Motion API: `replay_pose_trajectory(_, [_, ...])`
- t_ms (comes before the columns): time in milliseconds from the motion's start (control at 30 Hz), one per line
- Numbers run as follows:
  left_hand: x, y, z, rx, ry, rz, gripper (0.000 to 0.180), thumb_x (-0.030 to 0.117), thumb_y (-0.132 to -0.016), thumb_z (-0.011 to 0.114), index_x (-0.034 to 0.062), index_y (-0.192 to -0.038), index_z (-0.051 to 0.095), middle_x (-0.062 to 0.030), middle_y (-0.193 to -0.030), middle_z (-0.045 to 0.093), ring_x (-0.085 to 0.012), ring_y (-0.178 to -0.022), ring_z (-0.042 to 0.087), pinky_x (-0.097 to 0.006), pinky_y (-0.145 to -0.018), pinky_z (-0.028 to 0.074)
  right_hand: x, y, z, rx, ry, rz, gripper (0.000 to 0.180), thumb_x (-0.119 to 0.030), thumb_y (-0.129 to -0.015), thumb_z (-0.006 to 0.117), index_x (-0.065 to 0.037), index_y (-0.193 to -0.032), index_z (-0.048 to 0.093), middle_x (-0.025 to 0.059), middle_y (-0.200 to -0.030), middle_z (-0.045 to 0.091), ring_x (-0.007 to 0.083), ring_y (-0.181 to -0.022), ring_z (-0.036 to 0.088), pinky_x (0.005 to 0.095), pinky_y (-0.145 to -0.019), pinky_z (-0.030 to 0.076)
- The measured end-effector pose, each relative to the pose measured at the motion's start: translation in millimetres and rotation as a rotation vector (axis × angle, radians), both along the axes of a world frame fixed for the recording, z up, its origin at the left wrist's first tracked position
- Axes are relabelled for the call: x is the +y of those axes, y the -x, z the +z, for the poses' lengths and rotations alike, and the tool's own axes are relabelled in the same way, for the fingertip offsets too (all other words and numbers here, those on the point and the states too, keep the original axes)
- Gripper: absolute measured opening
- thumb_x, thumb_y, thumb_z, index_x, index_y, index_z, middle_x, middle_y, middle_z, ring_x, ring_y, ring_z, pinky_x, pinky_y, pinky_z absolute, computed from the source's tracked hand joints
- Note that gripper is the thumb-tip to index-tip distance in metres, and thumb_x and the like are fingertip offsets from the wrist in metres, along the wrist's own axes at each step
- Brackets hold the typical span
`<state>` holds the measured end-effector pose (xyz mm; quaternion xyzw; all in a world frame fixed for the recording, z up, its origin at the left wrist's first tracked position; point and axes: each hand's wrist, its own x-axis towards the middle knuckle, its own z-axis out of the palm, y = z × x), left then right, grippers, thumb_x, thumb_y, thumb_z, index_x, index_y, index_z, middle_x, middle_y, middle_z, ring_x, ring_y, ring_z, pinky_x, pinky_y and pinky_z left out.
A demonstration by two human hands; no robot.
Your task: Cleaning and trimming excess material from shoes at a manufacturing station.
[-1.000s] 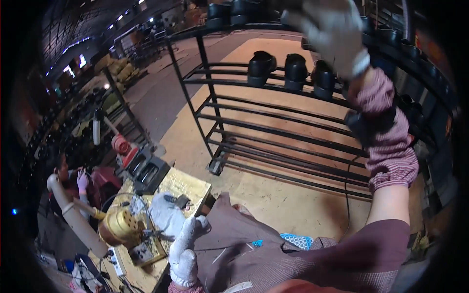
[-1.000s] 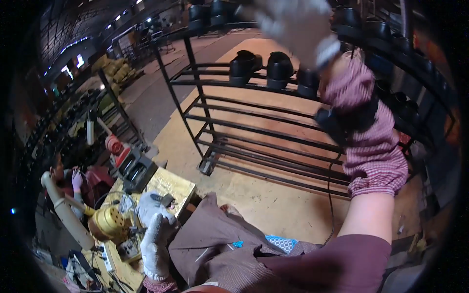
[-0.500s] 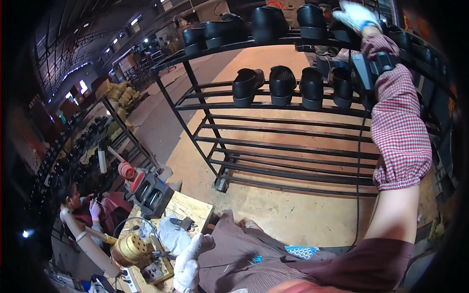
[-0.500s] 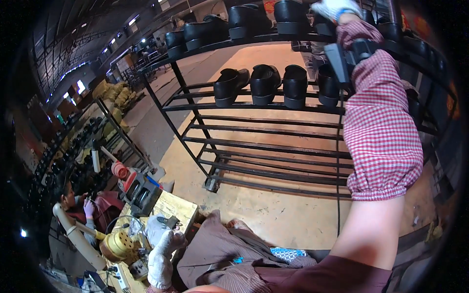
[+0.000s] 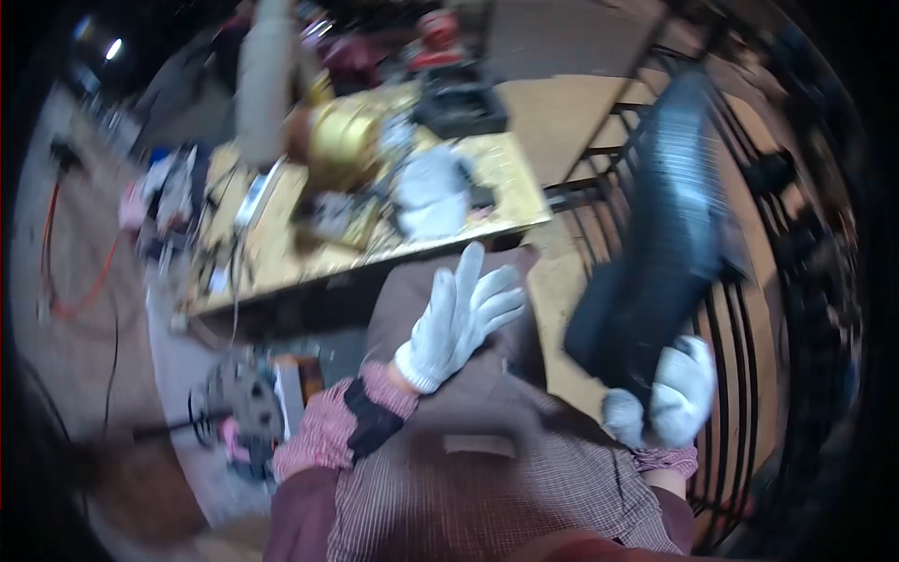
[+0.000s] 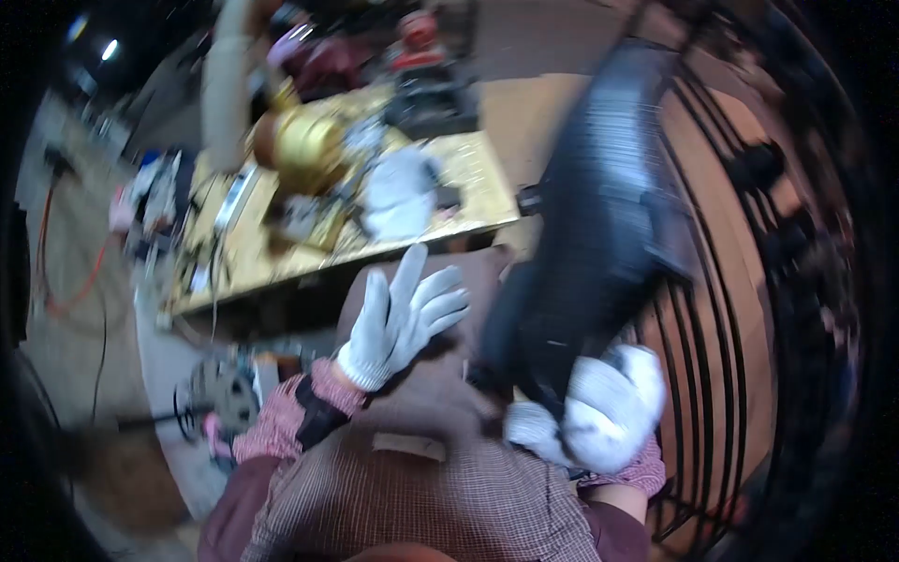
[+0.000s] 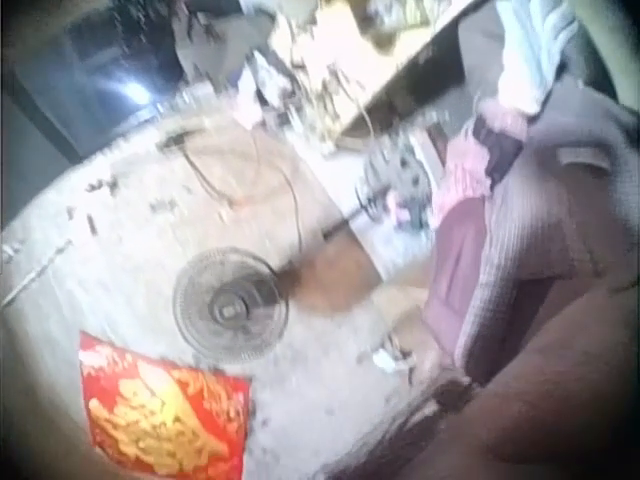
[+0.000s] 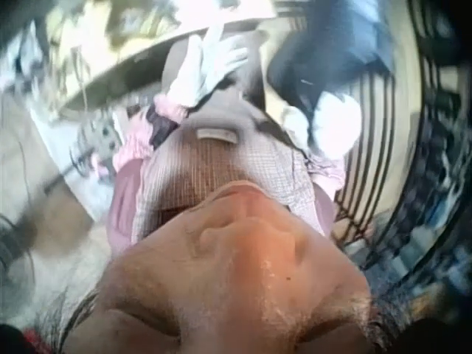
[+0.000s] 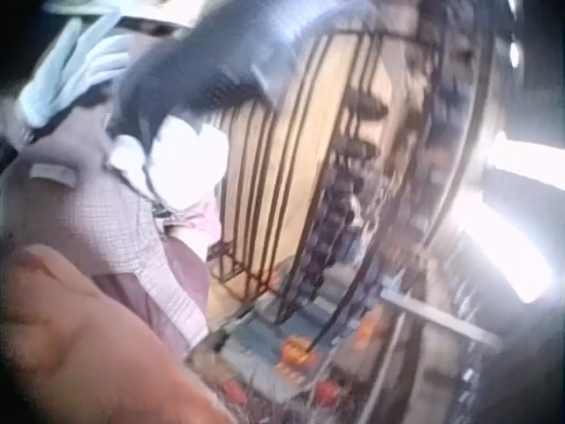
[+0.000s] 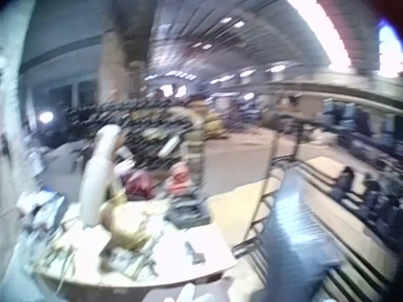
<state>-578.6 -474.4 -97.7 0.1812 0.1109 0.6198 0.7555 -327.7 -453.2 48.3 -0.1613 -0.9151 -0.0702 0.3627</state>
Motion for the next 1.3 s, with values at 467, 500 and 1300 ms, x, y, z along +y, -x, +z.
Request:
replay_pose_trajectory(467, [-21.0,158.3,-29.0,0.273,0.397,0.86,0.08,0.07,-0.098,0.027,0.0108,-0.151,0.038,-0.0107,-0.143,0.051,-0.0231,-0.126,0.054,-0.037,-0.109,0.043,43.9,134.7,-104.4,-0.281,0.652,0.161,0.045,-0.017,-0.084,0.074,-0.007,-0.126,0.064,0.0181,-0.136,0.059,0.0344,-0.116,0.062,0.0405,-0.096,0.049])
replay_pose_trajectory(500, [-17.0,168.8,-24.8,0.33,0.413,0.853,0.081,0.071,-0.098,0.027,0.0111,-0.15,0.039,-0.011,-0.143,0.052,-0.0233,-0.126,0.054,-0.037,-0.109,0.043,45.2,130.2,-106.3,-0.299,0.661,0.113,0.043,-0.016,-0.084,0.073,-0.006,-0.125,0.064,0.0179,-0.136,0.059,0.0344,-0.116,0.062,0.041,-0.097,0.049])
replay_pose_trajectory(1300, [-20.1,151.8,-62.6,-0.38,0.126,0.577,0.096,0.082,-0.084,0.043,0.0041,-0.14,0.045,-0.024,-0.128,0.057,-0.0412,-0.113,0.06,-0.062,-0.105,0.043,60.6,111.7,-147.9,-0.295,0.734,-0.023,0.035,-0.021,-0.088,0.069,-0.008,-0.121,0.068,0.0164,-0.126,0.064,0.0337,-0.106,0.066,0.0404,-0.087,0.052])
